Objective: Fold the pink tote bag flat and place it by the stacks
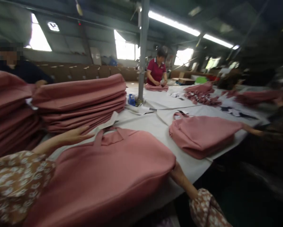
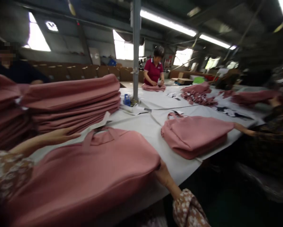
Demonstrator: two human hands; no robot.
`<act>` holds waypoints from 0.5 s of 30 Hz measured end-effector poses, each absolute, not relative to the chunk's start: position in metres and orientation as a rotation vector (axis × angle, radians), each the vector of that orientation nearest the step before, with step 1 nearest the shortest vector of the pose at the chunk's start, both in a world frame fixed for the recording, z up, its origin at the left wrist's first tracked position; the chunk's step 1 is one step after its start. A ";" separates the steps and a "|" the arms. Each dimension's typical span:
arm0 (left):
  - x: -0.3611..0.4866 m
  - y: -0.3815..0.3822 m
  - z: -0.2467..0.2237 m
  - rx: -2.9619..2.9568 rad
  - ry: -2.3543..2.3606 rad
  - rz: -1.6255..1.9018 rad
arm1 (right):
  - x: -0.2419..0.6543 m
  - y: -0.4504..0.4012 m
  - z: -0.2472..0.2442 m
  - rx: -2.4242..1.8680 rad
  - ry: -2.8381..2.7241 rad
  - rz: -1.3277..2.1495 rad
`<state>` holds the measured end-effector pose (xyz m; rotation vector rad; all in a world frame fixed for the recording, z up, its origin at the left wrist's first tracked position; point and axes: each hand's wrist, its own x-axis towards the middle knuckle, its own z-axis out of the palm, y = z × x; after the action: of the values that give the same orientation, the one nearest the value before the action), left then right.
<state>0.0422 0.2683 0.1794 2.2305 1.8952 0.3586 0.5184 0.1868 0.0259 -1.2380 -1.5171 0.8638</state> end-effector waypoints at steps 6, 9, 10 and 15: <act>0.088 0.104 0.173 2.246 1.657 0.094 | 0.503 0.222 0.034 -1.228 -1.454 0.983; 0.108 0.071 0.143 2.295 1.920 0.052 | 0.499 0.224 0.042 -1.175 -1.517 1.014; 0.111 0.071 0.136 2.295 1.994 0.032 | 0.501 0.221 0.042 -1.162 -1.547 1.032; 0.119 0.096 0.129 2.303 2.049 -0.041 | 0.509 0.198 0.019 -1.171 -1.657 1.106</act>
<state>0.1193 0.0956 0.1290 2.3030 2.0487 -0.0415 0.5092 0.1978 0.0187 -1.1712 -1.6565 1.1060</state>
